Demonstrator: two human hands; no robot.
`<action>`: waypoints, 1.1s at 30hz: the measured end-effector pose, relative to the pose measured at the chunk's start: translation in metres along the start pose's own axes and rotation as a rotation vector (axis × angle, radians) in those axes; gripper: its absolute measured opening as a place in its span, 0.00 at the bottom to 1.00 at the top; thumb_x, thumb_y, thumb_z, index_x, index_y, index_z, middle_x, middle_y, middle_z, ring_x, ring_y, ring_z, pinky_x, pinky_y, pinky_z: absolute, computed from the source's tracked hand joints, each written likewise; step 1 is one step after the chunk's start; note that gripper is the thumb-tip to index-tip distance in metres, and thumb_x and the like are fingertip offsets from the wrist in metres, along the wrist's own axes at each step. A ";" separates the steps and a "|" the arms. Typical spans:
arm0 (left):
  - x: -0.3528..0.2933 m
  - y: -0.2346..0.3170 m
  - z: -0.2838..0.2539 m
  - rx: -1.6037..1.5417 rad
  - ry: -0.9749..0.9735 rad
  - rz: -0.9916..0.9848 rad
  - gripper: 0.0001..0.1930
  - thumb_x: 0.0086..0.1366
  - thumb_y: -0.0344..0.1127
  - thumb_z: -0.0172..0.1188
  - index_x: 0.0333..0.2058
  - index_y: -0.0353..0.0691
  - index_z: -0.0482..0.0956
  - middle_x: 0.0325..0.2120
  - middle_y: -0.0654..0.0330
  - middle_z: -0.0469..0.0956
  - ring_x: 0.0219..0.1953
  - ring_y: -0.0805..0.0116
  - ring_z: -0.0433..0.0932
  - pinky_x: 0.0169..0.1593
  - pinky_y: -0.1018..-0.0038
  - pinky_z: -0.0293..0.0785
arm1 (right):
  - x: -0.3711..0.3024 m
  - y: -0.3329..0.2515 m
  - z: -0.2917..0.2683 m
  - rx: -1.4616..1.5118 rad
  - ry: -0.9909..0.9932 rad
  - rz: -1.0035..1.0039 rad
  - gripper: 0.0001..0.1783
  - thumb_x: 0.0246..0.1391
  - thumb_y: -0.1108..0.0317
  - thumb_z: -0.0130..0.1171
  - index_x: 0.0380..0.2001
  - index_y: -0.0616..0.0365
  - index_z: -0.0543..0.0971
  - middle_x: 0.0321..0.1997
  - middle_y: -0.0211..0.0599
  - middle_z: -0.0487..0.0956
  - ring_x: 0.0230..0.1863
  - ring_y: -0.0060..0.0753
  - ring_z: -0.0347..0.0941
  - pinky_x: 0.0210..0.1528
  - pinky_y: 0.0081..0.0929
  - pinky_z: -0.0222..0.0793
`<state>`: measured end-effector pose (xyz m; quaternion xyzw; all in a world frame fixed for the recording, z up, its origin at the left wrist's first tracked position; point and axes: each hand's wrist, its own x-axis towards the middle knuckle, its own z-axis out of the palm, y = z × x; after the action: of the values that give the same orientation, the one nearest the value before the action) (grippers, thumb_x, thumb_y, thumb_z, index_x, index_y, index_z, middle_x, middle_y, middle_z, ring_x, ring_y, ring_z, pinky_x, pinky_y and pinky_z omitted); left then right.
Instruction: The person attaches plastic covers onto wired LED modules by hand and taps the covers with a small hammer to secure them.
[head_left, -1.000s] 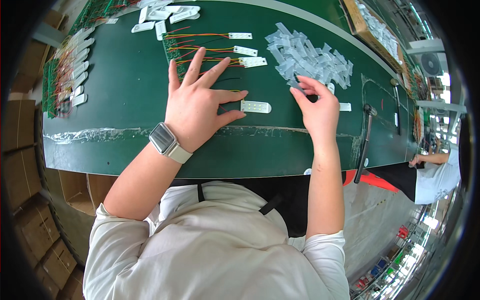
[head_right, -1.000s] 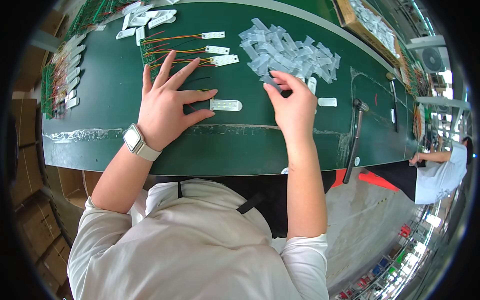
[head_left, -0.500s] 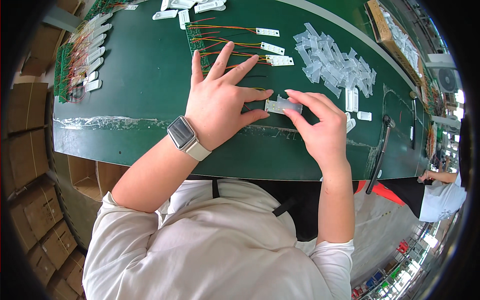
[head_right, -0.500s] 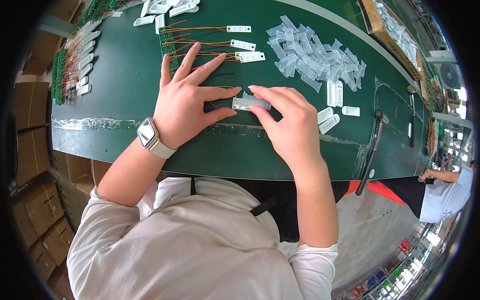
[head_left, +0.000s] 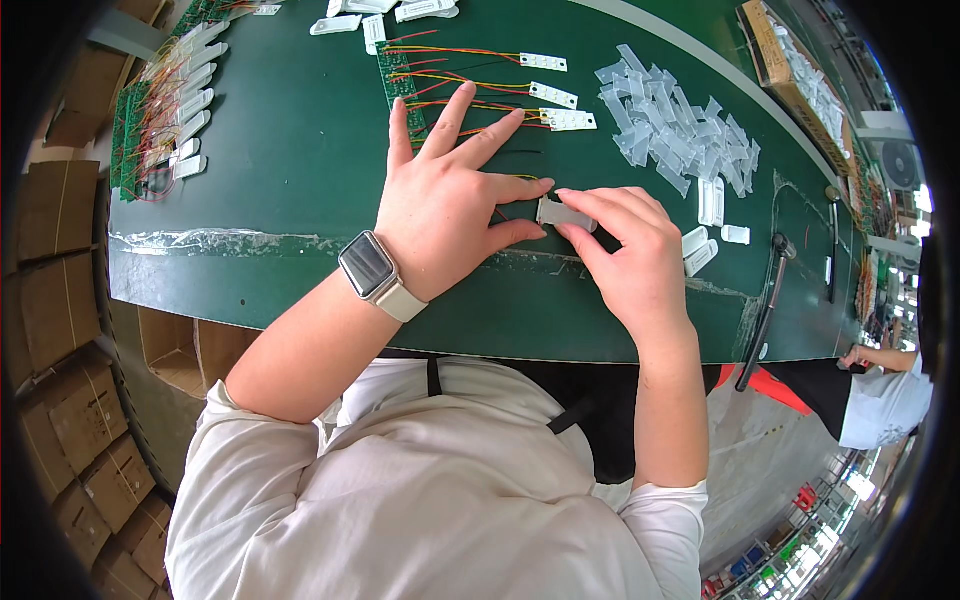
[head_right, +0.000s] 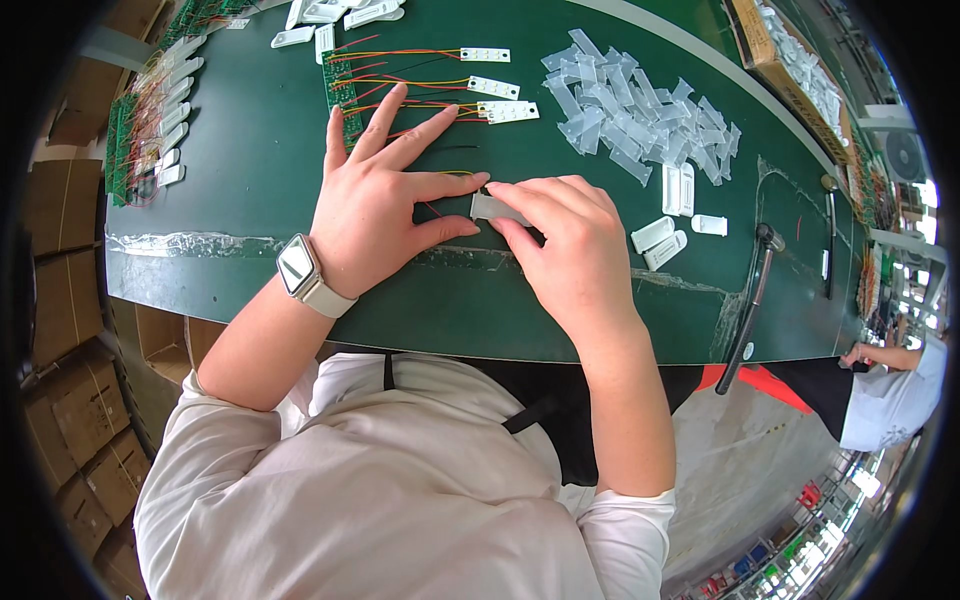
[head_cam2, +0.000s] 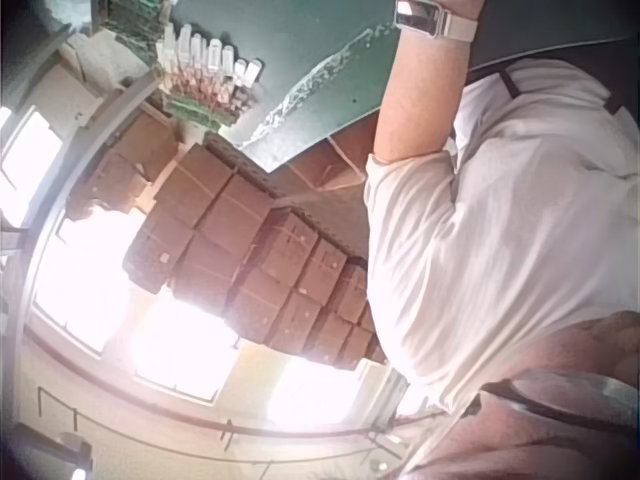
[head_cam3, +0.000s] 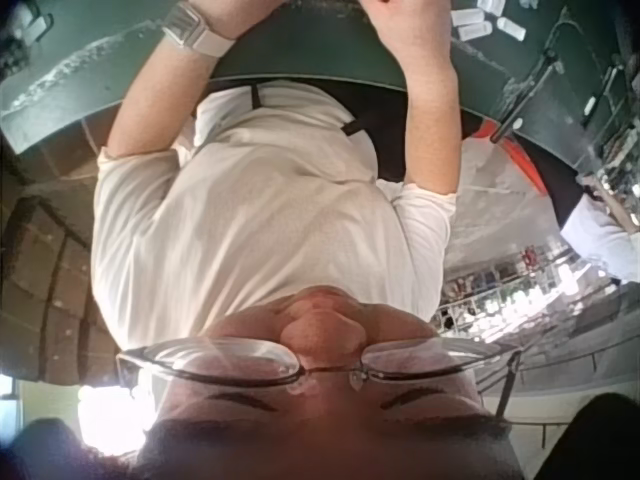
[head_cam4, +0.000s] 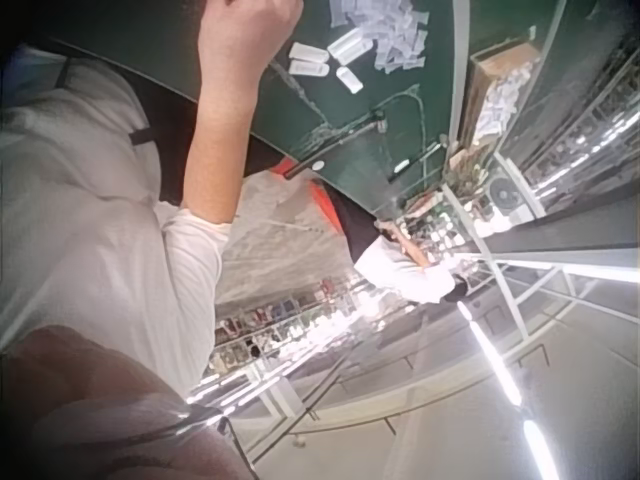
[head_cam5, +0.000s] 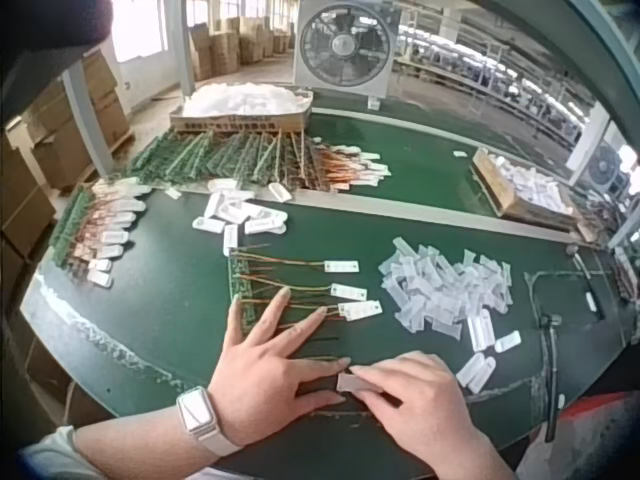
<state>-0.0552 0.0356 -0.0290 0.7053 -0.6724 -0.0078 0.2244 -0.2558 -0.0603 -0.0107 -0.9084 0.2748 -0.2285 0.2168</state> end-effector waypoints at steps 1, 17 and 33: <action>0.000 0.000 0.000 0.003 0.000 0.000 0.23 0.48 0.60 0.77 0.46 0.75 0.91 0.69 0.69 0.73 0.76 0.47 0.59 0.73 0.26 0.43 | 0.000 0.000 0.000 -0.006 0.009 -0.007 0.18 0.47 0.72 0.76 0.44 0.52 0.88 0.40 0.30 0.87 0.44 0.36 0.81 0.49 0.36 0.73; -0.001 0.000 0.002 -0.007 0.004 -0.006 0.23 0.49 0.61 0.77 0.46 0.75 0.91 0.69 0.69 0.73 0.77 0.47 0.58 0.75 0.28 0.41 | 0.008 -0.001 0.002 0.160 0.061 0.146 0.12 0.52 0.70 0.75 0.41 0.57 0.89 0.39 0.34 0.87 0.40 0.36 0.81 0.44 0.32 0.77; -0.001 0.000 0.005 0.017 -0.003 0.003 0.23 0.50 0.62 0.76 0.47 0.76 0.90 0.70 0.69 0.72 0.77 0.49 0.58 0.74 0.27 0.42 | 0.041 0.001 0.004 0.173 -0.292 0.504 0.28 0.48 0.64 0.81 0.23 0.57 0.66 0.19 0.29 0.65 0.23 0.28 0.58 0.27 0.31 0.60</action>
<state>-0.0563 0.0355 -0.0336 0.7060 -0.6740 -0.0027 0.2173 -0.2238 -0.0849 -0.0023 -0.8130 0.4368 -0.0571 0.3807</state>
